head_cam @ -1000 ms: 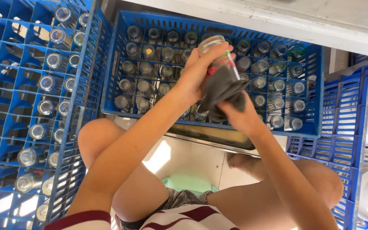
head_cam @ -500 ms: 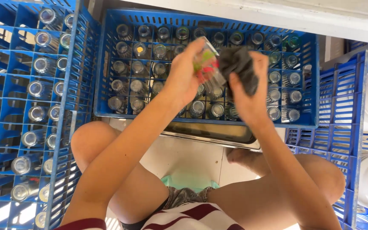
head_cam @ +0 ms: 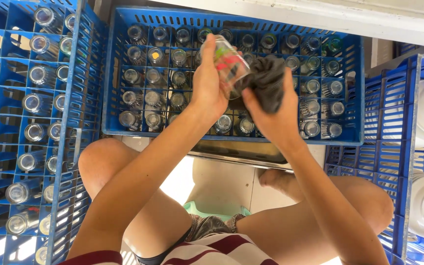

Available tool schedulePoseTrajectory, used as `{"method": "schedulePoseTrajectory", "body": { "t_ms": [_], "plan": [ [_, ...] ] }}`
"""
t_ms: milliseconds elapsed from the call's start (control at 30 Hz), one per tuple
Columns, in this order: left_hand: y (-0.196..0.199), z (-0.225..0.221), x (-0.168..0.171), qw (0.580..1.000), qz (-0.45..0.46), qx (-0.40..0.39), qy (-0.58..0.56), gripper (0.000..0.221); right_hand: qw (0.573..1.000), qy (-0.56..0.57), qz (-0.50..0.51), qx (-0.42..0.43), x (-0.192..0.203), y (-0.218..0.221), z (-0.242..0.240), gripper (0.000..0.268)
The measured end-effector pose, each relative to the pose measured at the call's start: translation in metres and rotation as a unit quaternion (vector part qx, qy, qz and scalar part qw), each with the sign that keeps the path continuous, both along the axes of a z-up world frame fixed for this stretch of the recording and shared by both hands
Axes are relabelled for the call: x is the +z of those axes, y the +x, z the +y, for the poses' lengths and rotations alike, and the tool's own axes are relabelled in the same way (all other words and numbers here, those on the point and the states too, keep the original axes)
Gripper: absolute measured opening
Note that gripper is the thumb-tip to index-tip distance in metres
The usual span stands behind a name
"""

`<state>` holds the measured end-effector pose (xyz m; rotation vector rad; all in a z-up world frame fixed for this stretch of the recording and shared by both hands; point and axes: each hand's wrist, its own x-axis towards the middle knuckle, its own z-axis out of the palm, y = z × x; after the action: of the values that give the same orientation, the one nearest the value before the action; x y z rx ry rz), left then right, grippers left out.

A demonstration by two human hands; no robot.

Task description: Cleaning small glasses by wiping them with a cloth and transferring them from a storage crate to a metal tray.

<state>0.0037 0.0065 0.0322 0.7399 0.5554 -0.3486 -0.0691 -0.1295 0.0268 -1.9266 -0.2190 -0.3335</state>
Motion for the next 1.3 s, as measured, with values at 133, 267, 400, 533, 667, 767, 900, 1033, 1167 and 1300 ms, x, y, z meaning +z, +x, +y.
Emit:
{"method": "schedulePoseTrajectory", "body": {
  "t_ms": [133, 267, 400, 533, 667, 767, 900, 1033, 1167, 1300],
  "plan": [
    [-0.004, 0.004, 0.014, 0.999, 0.023, 0.048, -0.004, 0.058, 0.99, -0.134, -0.05, -0.009, -0.013, -0.001, -0.007, 0.03],
    [-0.005, 0.004, 0.018, 0.999, 0.022, 0.039, 0.027, 0.057, 0.959, -0.238, -0.12, 0.093, -0.011, -0.003, -0.003, 0.03],
    [0.003, 0.008, -0.004, 0.998, -0.047, 0.029, 0.023, 0.049, 0.933, -0.346, -0.045, 0.083, -0.023, 0.0, -0.01, 0.076],
    [-0.006, 0.004, 0.027, 0.994, 0.034, -0.016, 0.105, 0.074, 0.949, -0.282, -0.017, 0.136, -0.019, 0.0, -0.007, 0.07],
    [0.004, 0.011, 0.005, 0.998, -0.015, 0.038, 0.039, 0.042, 0.971, -0.174, -0.002, 0.165, -0.005, 0.012, -0.03, 0.03],
    [0.008, 0.018, 0.003, 0.997, -0.045, 0.07, 0.002, 0.039, 0.992, -0.112, -0.017, 0.047, -0.011, 0.02, -0.053, 0.022],
    [0.0, 0.013, 0.015, 0.999, -0.034, 0.023, 0.014, 0.05, 0.998, -0.022, -0.036, -0.04, 0.008, 0.016, -0.05, 0.035],
    [-0.007, 0.004, 0.017, 0.999, -0.011, -0.012, 0.031, 0.083, 0.992, 0.008, -0.072, 0.107, 0.008, 0.013, -0.022, 0.032],
    [-0.002, 0.006, 0.013, 0.997, -0.058, -0.029, 0.052, 0.071, 0.997, -0.066, 0.001, -0.035, 0.004, 0.018, -0.035, 0.022],
    [0.0, 0.021, 0.035, 0.996, -0.064, -0.004, 0.055, 0.08, 0.987, -0.081, -0.042, -0.132, 0.015, 0.025, -0.059, 0.017]
  ]
}}
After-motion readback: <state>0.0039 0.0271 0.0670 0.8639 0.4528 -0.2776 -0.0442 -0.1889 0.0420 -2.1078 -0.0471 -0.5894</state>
